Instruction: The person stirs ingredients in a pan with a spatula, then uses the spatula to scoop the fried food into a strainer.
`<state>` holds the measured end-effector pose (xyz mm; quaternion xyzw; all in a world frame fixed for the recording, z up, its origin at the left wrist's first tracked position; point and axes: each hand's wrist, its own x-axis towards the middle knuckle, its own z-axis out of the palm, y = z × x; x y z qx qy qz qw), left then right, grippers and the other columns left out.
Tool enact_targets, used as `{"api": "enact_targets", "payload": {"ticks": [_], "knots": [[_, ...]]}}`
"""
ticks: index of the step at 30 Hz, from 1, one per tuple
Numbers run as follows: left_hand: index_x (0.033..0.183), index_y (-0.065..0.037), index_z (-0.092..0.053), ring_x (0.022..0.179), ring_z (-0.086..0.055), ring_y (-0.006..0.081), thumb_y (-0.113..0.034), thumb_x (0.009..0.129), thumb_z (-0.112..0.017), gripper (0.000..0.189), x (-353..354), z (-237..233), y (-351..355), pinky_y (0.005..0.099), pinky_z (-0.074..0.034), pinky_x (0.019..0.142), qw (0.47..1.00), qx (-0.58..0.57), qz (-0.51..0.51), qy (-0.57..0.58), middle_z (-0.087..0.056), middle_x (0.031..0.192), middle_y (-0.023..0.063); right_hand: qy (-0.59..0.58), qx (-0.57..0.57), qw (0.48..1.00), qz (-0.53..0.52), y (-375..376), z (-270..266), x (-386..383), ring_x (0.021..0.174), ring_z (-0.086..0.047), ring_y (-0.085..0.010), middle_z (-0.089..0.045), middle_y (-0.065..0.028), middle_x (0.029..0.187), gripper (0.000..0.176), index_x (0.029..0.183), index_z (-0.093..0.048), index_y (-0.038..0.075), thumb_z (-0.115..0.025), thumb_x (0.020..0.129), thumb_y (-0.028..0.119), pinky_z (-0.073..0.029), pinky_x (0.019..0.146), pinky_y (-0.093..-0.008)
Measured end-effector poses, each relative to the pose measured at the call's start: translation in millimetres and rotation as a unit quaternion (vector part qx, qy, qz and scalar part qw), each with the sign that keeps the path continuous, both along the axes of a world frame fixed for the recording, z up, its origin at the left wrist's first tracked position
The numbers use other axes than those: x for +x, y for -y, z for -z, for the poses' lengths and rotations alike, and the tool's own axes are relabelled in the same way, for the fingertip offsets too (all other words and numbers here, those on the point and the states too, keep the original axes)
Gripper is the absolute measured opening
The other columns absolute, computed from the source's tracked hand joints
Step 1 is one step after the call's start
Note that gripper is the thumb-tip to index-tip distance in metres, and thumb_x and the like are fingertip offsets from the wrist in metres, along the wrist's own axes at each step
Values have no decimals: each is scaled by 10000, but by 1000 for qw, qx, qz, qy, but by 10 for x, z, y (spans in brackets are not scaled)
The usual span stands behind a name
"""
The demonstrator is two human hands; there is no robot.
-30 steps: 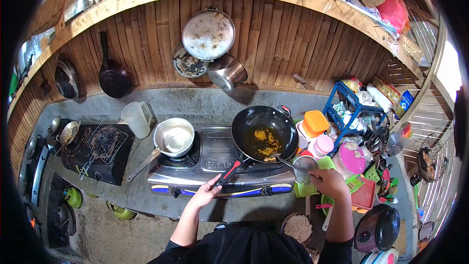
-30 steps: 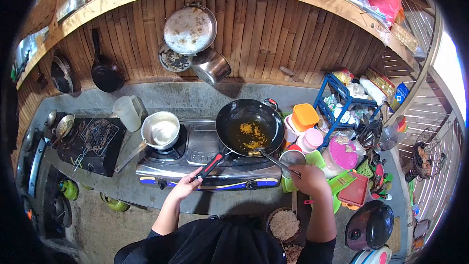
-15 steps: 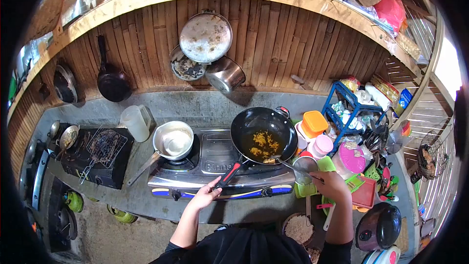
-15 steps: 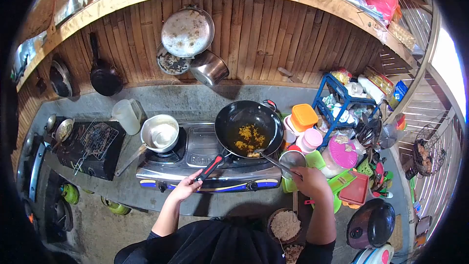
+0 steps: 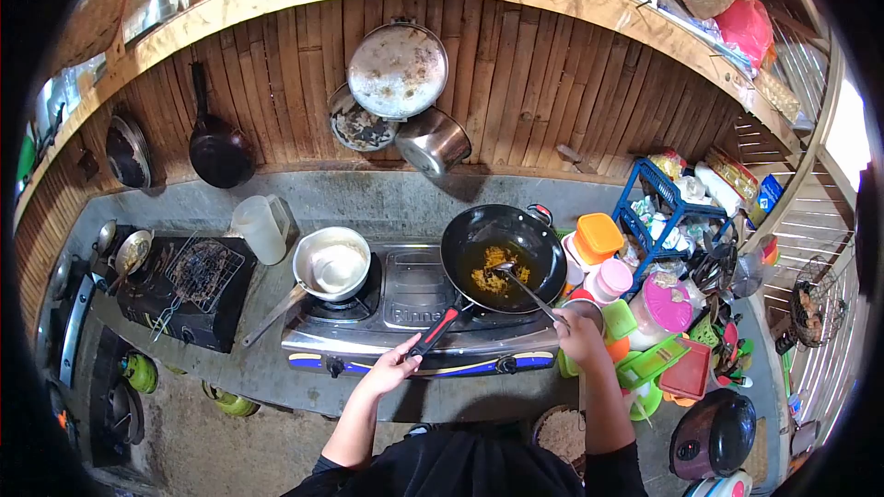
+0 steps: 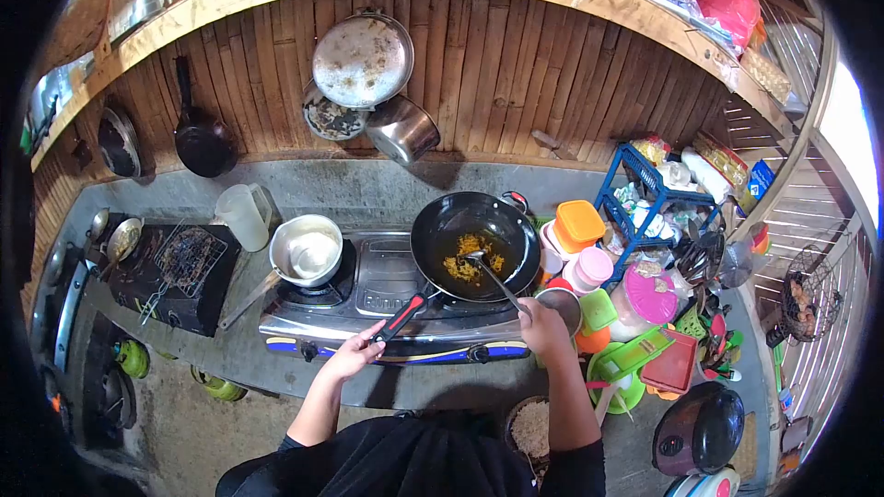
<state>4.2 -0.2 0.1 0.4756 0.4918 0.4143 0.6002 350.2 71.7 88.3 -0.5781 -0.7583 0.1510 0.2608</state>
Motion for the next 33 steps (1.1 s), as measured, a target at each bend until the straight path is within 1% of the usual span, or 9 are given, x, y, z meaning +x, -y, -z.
{"api": "enact_targets", "payload": {"ticks": [3, 5, 11, 14, 18, 24, 26, 30, 33], "knots": [[1333, -131, -333, 634, -394, 54, -74, 856, -510, 511, 2, -6, 6, 179, -348, 590, 1000, 7, 2, 9, -438, 714, -46, -16, 27, 999, 12, -125, 176, -20, 810, -575, -366, -600, -201, 836, 237, 1020, -553, 87, -517, 796, 157, -452, 722, -437], [1332, -130, -333, 632, -393, 54, -69, 854, -509, 513, 0, 19, -1, 180, -347, 588, 1000, 6, 2, 17, -440, 713, -44, -13, 23, 999, 42, -173, 195, -71, 819, -588, -343, -597, -216, 855, 250, 1039, -554, 35, -521, 805, 116, -458, 723, -375], [1327, -121, -340, 624, -389, 51, -71, 853, -512, 507, -5, 69, -15, 178, -340, 576, 1000, 18, -1, 20, -439, 701, -47, 5, -2, 997, 83, -221, 202, -64, 859, -587, -331, -598, -211, 906, 251, 1038, -565, 41, -520, 803, 114, -455, 742, -376], [1321, -144, -358, 638, -404, 54, -77, 855, -521, 498, -12, 84, -15, 180, -336, 565, 1000, 11, 3, 27, -449, 725, -45, 12, 40, 998, 53, -193, 244, 67, 830, -580, -359, -604, -200, 853, 272, 1053, -562, 86, -516, 799, 170, -457, 739, -422], [1327, -123, -342, 609, -378, 46, -76, 851, -515, 509, 0, 37, -2, 173, -332, 569, 1000, 19, 0, 9, -433, 690, -52, 16, 74, 997, 12, 49, -22, 176, 817, -584, -360, -604, -202, 840, 260, 1027, -582, 70, -527, 788, 155, -464, 722, -412], [1319, -123, -359, 632, -393, 52, -81, 846, -524, 503, 9, 9, -9, 176, -337, 582, 1000, 14, -4, -7, -443, 711, -47, 1, -32, 998, 51, 445, -368, 231, 782, -593, -346, -608, -196, 814, 261, 1009, -605, 74, -547, 766, 150, -469, 692, -405], [1315, -124, -367, 643, -399, 55, -83, 843, -530, 502, 2, 41, -15, 182, -342, 588, 1000, 16, -7, -3, -449, 718, -44, 37, -97, 991, 83, 548, -412, 251, 874, -599, -307, -612, -171, 953, 291, 1033, -596, 56, -556, 751, 117, -464, 767, -358], [1314, -128, -370, 640, -401, 56, -81, 840, -534, 504, -2, 39, -14, 184, -346, 591, 1000, 15, -7, -6, -447, 710, -45, 30, -110, 990, 86, 703, -444, 249, 888, -597, -303, -613, -160, 964, 288, 1034, -597, 61, -549, 758, 124, -461, 776, -360], [1317, -135, -366, 638, -402, 54, -89, 843, -535, 505, -10, 53, -12, 184, -349, 594, 1000, 13, -4, -14, -449, 705, -47, 23, -27, 998, 53, 657, -303, 270, 758, -594, -344, -611, -186, 802, 250, 1003, -613, 113, -544, 766, 153, -467, 680, -416]]}}
